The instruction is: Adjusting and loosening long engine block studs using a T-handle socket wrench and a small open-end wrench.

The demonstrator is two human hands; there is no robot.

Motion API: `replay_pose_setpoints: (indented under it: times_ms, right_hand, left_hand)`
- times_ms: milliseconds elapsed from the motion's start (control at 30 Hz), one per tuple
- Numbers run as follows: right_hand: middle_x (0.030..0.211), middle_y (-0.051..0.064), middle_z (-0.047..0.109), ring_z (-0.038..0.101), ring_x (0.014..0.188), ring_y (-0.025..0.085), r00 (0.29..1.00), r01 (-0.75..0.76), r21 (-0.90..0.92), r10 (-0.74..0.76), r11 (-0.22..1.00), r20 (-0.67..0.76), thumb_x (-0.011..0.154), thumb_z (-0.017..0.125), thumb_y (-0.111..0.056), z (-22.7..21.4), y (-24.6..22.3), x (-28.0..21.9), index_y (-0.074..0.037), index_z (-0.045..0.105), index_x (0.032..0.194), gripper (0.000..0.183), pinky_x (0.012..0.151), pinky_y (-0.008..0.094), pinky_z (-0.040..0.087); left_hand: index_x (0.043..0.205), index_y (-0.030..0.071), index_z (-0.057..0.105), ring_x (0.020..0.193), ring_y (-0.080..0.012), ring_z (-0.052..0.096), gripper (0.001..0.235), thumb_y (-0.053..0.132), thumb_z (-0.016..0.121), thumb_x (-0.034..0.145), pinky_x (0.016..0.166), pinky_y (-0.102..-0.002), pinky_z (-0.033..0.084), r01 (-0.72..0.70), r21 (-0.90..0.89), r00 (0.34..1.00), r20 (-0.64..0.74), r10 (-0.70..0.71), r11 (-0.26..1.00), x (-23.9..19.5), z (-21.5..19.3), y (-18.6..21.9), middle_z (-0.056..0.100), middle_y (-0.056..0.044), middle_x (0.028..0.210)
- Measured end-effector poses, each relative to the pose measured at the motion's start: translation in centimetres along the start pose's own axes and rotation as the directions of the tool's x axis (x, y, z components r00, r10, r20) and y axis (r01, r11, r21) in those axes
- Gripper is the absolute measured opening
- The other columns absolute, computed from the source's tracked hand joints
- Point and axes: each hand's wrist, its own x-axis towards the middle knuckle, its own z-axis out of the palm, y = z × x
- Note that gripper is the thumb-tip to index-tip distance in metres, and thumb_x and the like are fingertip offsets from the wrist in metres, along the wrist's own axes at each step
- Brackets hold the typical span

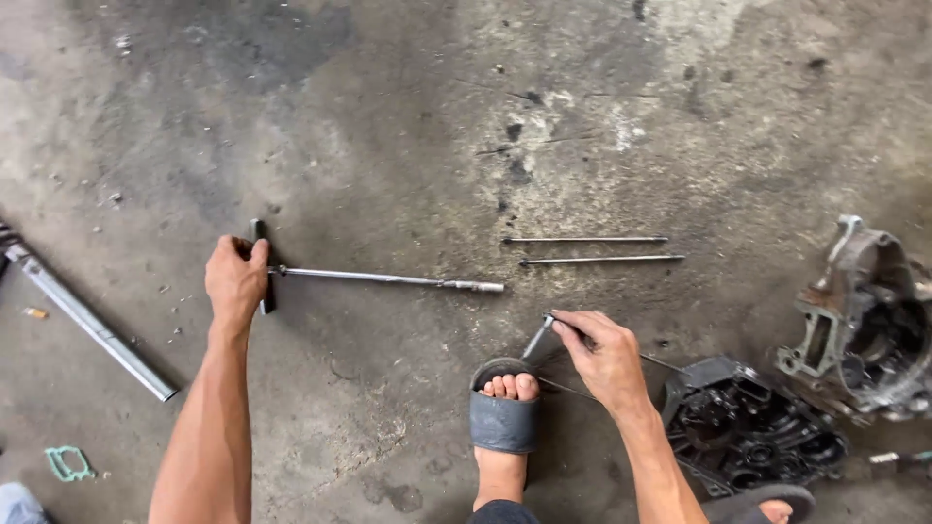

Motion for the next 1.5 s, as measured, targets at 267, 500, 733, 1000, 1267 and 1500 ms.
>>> replay_pose_setpoints:
  times_ms: [267,500,733,1000,1267,1500]
  right_hand:
    - [0.081,0.011,0.078,0.076,0.080,0.033,0.992,-0.110,-0.015,0.111,0.994,0.058,0.093,0.074,-0.020,-0.3,0.4,0.2,-0.017,0.082,0.101,0.012,0.068,0.042,0.058]
    - [0.086,0.010,0.079,0.074,0.085,0.032,0.991,-0.020,-0.108,0.034,0.994,0.132,0.097,0.070,-0.023,0.0,0.7,1.0,-0.016,0.079,0.104,0.014,0.072,0.044,0.059]
    - [0.092,0.009,0.080,0.075,0.088,0.032,0.989,-0.017,-0.102,0.031,0.995,0.142,0.096,0.070,-0.024,-0.1,0.6,1.0,-0.015,0.079,0.104,0.014,0.075,0.045,0.059]
    - [0.094,0.009,0.081,0.075,0.087,0.032,0.987,-0.008,-0.079,0.021,0.997,0.161,0.097,0.070,-0.024,-0.3,0.8,1.1,-0.015,0.079,0.104,0.014,0.076,0.044,0.059]
    - [0.087,0.006,0.081,0.075,0.085,0.030,0.980,-0.048,-0.081,0.063,0.996,0.189,0.097,0.070,-0.026,-0.6,0.7,1.4,-0.018,0.079,0.104,0.015,0.076,0.043,0.059]
    - [0.082,0.008,0.079,0.075,0.083,0.032,0.967,-0.108,-0.019,0.109,0.994,0.230,0.097,0.069,-0.025,-0.7,0.6,1.7,-0.017,0.079,0.105,0.015,0.076,0.045,0.058]
  left_hand:
    - [0.119,0.007,0.054,0.061,-0.0198,0.061,0.015,0.022,0.054,0.120,0.054,-0.029,0.047,-0.086,-0.614,0.995,-0.089,0.040,0.785,-4.2,-3.1,6.8,0.066,-0.010,0.074]
    - [0.117,0.013,0.068,0.046,-0.0103,0.048,0.023,0.034,0.059,0.116,0.038,-0.017,0.035,0.127,-0.786,0.988,0.155,-0.006,0.605,-4.7,-4.8,7.2,0.060,-0.013,0.064]
    - [0.118,0.012,0.069,0.046,-0.0100,0.049,0.024,0.033,0.060,0.116,0.038,-0.016,0.034,0.103,-0.776,0.988,0.150,0.024,0.622,-4.9,-5.9,9.1,0.061,-0.014,0.065]
    - [0.118,0.013,0.068,0.046,-0.0081,0.046,0.024,0.035,0.059,0.116,0.038,-0.015,0.032,0.112,-0.774,0.982,0.183,0.050,0.623,-4.6,-6.0,10.3,0.061,-0.015,0.065]
    - [0.120,0.010,0.067,0.050,-0.0104,0.051,0.025,0.032,0.056,0.118,0.043,-0.016,0.035,0.012,-0.810,0.988,0.099,0.117,0.587,-4.6,-5.5,10.7,0.062,-0.016,0.068]
    - [0.124,0.010,0.061,0.059,-0.0141,0.056,0.033,0.034,0.039,0.123,0.052,-0.022,0.045,-0.167,-0.765,0.982,-0.072,0.176,0.621,-3.2,-3.5,12.5,0.064,-0.013,0.075]
